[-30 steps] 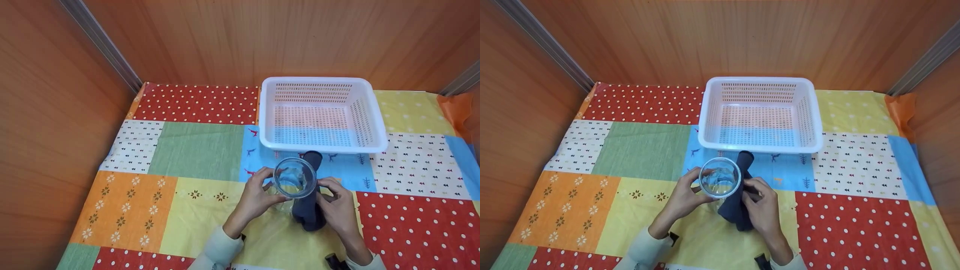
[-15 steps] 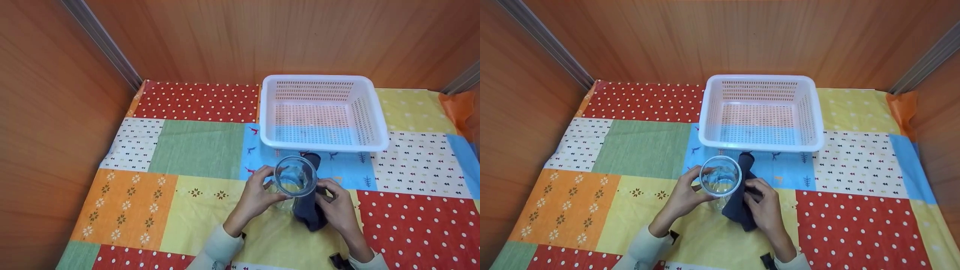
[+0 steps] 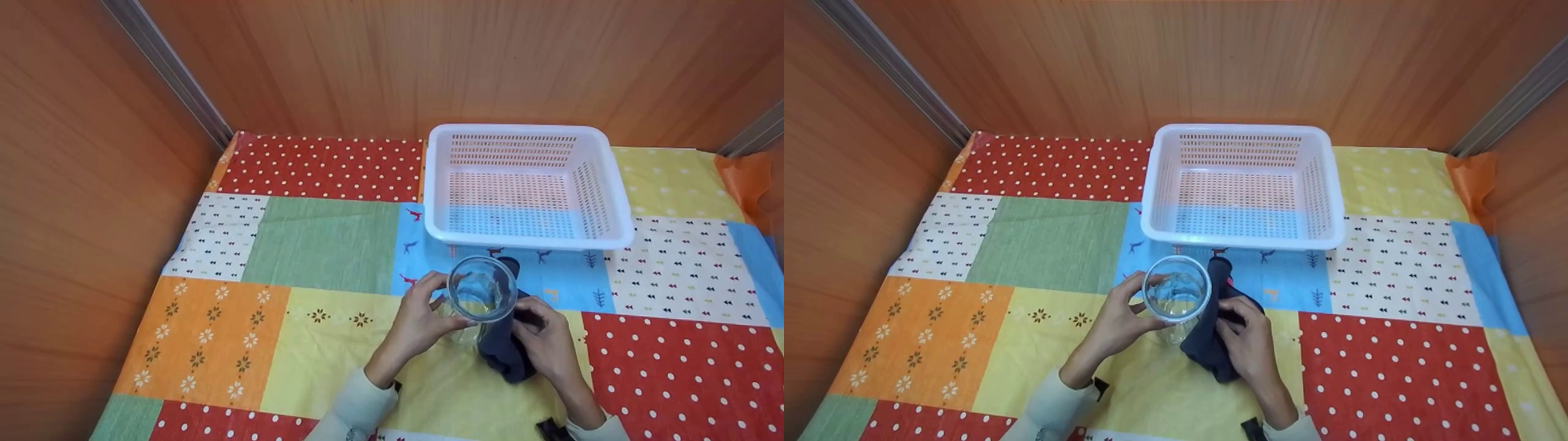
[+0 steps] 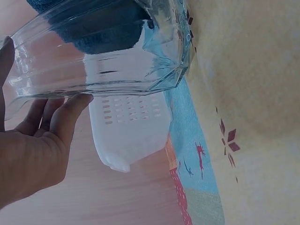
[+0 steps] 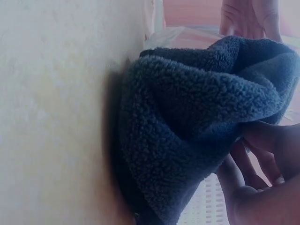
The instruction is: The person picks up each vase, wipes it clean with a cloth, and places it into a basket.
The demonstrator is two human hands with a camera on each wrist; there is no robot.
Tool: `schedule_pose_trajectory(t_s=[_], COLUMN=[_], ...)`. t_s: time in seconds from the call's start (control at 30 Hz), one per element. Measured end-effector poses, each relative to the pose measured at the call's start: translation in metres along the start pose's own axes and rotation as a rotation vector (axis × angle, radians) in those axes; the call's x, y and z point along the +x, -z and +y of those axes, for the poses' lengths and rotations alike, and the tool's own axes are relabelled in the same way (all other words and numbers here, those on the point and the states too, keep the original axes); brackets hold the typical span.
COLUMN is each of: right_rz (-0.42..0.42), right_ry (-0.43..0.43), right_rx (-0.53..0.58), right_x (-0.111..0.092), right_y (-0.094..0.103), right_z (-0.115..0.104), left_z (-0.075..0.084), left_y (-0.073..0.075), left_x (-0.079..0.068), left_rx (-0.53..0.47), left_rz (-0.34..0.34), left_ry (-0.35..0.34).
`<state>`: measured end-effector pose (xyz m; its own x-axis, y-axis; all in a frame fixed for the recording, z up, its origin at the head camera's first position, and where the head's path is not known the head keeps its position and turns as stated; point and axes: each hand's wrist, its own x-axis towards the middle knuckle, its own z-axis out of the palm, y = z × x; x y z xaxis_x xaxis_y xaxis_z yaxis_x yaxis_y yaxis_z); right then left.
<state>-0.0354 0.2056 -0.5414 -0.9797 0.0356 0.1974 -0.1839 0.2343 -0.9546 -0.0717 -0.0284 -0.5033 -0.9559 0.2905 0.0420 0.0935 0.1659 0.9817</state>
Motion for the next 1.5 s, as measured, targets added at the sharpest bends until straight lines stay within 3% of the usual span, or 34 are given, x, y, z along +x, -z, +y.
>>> schedule_pose_trajectory(t_s=[0.53,1.17,1.5], right_rz=[0.043,-0.01,0.03], right_ry=[0.002,0.011,0.008], right_rx=[0.01,0.027,0.019], right_x=[0.004,0.002,0.003], right_y=[0.0,0.002,0.0], right_z=[-0.039,-0.009,-0.024], left_z=[0.001,0.0,0.001], left_y=[0.0,0.0,0.0], left_x=[0.0,0.0,-0.001], left_rx=[-0.003,0.012,0.026], left_rz=[-0.003,-0.004,-0.004], left_ry=[-0.001,-0.008,0.003])
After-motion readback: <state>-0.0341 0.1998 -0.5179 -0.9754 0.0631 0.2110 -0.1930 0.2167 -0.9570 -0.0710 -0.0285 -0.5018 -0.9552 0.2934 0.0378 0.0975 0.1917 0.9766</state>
